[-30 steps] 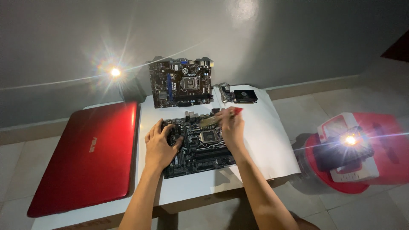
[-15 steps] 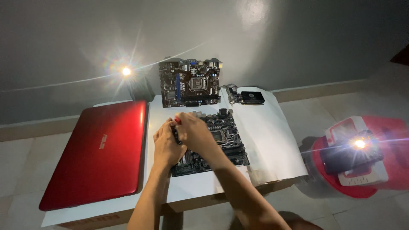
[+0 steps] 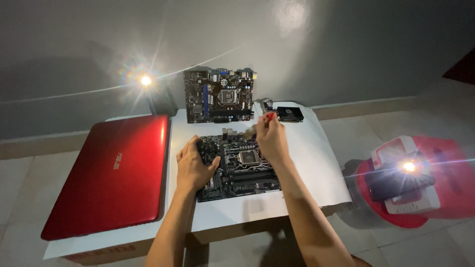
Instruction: Cleaning dust from a computer motherboard using a brush and inspecting a graphics card.
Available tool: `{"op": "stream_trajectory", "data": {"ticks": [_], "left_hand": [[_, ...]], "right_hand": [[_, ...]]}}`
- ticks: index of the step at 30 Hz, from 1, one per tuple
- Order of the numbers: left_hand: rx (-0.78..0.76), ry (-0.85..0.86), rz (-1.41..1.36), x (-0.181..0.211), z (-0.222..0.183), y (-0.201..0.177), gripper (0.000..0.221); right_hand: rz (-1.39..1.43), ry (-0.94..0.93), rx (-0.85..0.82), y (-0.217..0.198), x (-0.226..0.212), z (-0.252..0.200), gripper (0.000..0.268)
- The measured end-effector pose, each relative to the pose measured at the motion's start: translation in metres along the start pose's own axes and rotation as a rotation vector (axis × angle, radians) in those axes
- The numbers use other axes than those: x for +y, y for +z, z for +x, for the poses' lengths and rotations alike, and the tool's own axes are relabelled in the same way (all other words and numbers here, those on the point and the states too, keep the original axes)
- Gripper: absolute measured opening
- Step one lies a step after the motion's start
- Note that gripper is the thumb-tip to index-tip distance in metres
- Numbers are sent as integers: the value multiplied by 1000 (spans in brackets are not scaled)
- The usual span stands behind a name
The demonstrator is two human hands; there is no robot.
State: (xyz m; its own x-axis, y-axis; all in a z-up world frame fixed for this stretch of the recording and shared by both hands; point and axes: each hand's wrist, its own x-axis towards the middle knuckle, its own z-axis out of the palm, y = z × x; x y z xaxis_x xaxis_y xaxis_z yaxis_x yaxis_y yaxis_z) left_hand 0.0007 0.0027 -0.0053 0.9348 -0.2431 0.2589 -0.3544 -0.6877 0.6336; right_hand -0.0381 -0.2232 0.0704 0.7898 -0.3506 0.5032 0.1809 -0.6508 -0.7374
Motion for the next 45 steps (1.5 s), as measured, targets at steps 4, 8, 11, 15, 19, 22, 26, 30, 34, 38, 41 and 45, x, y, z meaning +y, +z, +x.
{"op": "stream_trajectory", "data": {"ticks": [4, 8, 11, 15, 19, 22, 26, 30, 34, 38, 41, 45], "left_hand": [[2, -18, 22, -2, 3, 4, 84], [6, 3, 41, -1, 0, 1, 81], [9, 12, 42, 4, 0, -2, 79], [7, 6, 70, 4, 0, -2, 76], [4, 2, 89, 4, 0, 1, 75], [-16, 0, 89, 3, 0, 0, 77], [-40, -2, 117, 9, 1, -6, 74], [-60, -9, 139, 10, -1, -7, 73], [-69, -7, 157, 16, -1, -12, 73], [-96, -6, 154, 23, -4, -16, 68], [-93, 1, 180, 22, -3, -15, 66], [-86, -3, 174, 21, -3, -13, 64]], "right_hand": [[-190, -16, 97, -7, -4, -6, 25], [9, 20, 38, 21, 4, -14, 28], [205, 134, -21, 28, 28, -15, 31], [428, 265, -81, 25, 55, -17, 45], [589, 383, 7, 25, 70, -24, 31], [533, 297, -93, 23, 72, -23, 51], [548, 336, -47, 14, 52, -21, 38], [563, 384, -129, 20, 80, -24, 39], [614, 435, -113, 14, 60, -21, 38], [597, 507, -148, 18, 81, -17, 36], [582, 495, -146, 13, 61, -17, 40], [543, 486, -142, -6, 12, -16, 57]]}}
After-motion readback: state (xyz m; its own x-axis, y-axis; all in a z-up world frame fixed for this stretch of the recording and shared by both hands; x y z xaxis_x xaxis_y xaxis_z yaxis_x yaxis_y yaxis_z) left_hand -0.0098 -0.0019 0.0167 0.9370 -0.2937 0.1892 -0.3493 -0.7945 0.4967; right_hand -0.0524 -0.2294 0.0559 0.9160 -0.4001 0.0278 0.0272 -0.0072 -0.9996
